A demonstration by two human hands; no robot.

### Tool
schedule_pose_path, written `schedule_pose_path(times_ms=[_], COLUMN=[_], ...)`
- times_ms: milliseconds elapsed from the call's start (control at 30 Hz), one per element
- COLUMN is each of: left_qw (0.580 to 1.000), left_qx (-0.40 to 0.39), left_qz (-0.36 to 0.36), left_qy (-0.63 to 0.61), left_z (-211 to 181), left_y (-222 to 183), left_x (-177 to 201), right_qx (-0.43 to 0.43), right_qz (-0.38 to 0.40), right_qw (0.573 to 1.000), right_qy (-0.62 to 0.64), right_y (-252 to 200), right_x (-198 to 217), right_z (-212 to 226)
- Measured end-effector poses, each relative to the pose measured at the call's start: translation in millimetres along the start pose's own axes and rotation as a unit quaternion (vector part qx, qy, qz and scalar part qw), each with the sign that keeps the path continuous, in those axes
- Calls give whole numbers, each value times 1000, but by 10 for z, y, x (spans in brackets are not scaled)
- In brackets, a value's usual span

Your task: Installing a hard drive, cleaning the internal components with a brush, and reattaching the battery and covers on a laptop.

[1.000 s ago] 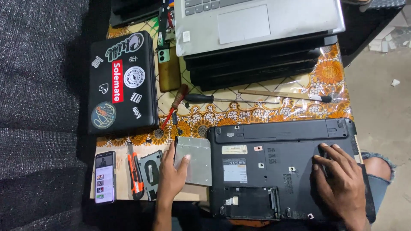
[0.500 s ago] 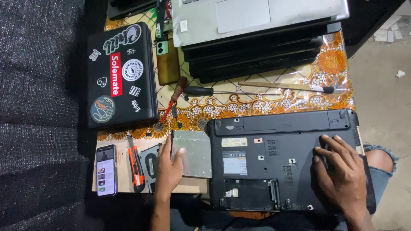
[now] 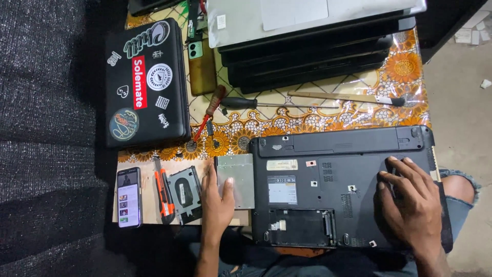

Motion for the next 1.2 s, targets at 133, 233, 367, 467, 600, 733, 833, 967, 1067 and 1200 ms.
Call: schedule_pose_path(times_ms=[133,233,367,467,600,733,833,967,1067,1200], left_qw=[1000,1000,1000,1000,1000,1000,1000,997,997,995], left_qx=[-22,14,-9,-10,-8,3,-5,48,-6,-62], left_qz=[-4,17,14,12,10,11,4,47,34,23], left_qy=[0,7,12,8,12,6,-20,-46,-66,-70], left_z=[12,47,-12,5,-75,-87,-159,-305,-365,-432], left_y=[24,22,-10,-41,-63,-79,-115,-213,-248,-280], left_x=[-35,-110,-206,-272,-285,-397,-443,-482,-514,-581], right_qx=[4,1,3,5,-2,9,12,21,15,24], right_qz=[-5,3,1,-2,-1,-13,-4,-2,8,-11], right_qw=[1000,1000,1000,1000,1000,1000,1000,1000,1000,1000], right_qy=[5,0,0,2,5,7,2,-7,-14,-5], right_y=[-16,-20,-16,-36,13,-20,-14,-16,-18,-17], right_x=[-21,-36,-21,-47,4,-25,-22,-26,-22,-12], right_z=[-29,-41,-48,-60,30,-19,-19,-5,-14,11])
Point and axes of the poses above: each hand's wrist, its own y-axis towards the middle knuckle, its own x-axis out of the back of the hand, z = x × y, the point moved 4 cm from there along y, towards the middle knuckle, and after that the axes turned 3 degrees about -y, right-handed, at the moved point
